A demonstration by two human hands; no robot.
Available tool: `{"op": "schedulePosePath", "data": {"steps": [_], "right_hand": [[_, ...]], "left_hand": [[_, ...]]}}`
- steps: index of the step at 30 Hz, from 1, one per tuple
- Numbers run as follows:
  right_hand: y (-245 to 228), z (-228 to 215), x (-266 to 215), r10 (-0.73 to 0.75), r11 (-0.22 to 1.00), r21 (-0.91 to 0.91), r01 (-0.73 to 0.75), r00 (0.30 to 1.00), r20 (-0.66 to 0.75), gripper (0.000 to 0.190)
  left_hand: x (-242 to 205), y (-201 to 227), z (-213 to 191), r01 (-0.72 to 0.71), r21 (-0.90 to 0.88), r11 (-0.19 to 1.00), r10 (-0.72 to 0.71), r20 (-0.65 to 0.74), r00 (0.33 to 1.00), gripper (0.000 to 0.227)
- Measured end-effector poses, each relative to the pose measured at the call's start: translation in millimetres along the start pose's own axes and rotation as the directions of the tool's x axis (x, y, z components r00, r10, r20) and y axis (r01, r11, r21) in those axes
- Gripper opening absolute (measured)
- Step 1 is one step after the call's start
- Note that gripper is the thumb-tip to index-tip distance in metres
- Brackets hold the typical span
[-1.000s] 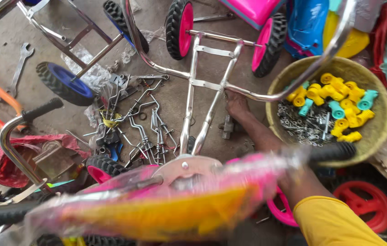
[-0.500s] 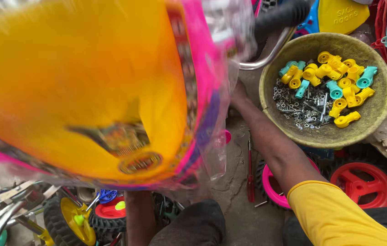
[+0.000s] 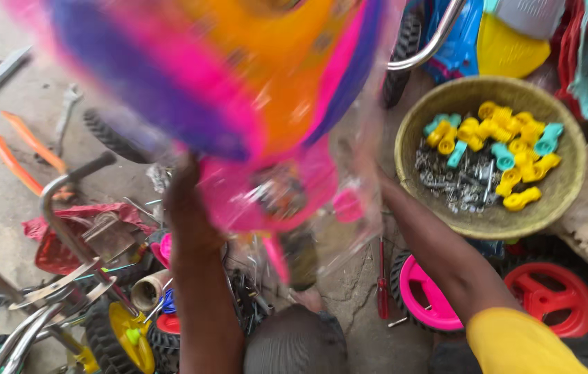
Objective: The person assembles a child's tricycle by attaching a pink seat to the frame and securing it with bolts and nuts. They use a hammer to tap parts into place and tighten fasteners by hand while sitting on the floor.
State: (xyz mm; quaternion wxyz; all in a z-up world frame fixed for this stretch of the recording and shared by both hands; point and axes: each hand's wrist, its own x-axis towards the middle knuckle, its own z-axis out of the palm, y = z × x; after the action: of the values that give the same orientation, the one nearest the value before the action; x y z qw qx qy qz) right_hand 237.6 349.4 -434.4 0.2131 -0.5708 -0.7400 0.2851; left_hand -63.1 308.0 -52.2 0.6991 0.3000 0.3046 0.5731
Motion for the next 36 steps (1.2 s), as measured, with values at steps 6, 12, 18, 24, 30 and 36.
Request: {"op": "schedulePosePath", "data": {"steps": [6, 12, 18, 24, 30, 36], "right_hand": [[-40, -157, -82, 0.060, 0.994, 0.094, -0.050, 0.992, -0.114, 0.024], [-124, -290, -189, 0.506, 0.585, 0.769, -0.258, 0.857, -0.097, 0.018], [-240, -309, -282, 0.575, 0.022, 0.996, -0.087, 0.816, 0.059, 0.013], [-314, -275, -311, 0.538, 0.531, 0.842, 0.096, 0.730, -0.422, 0.014], [-354, -323, -303, -0.267, 0.964, -0.219, 0.154, 0.501, -0.823, 0.038], [-334, -342, -262, -0.388, 0.835, -0.546, -0.072, 0.627, -0.675, 0.025]], "left_hand": [[12, 8, 90, 0.026, 0.329, 0.944, -0.008, -0.055, 0.998, 0.031], [-45, -16, 145, 0.026, 0.571, 0.820, 0.047, -0.113, 0.992, 0.037], [-87, -74, 146, 0.053, 0.354, 0.934, -0.121, 0.175, 0.977, 0.035], [-91, -148, 154, 0.269, -0.397, 0.877, -0.014, 0.539, 0.842, 0.035], [-95, -194, 187, 0.309, -0.419, 0.854, -0.145, 0.379, 0.914, 0.051], [-112, -188, 230, 0.134, -0.120, 0.984, -0.124, 0.085, 0.989, 0.028]]}}
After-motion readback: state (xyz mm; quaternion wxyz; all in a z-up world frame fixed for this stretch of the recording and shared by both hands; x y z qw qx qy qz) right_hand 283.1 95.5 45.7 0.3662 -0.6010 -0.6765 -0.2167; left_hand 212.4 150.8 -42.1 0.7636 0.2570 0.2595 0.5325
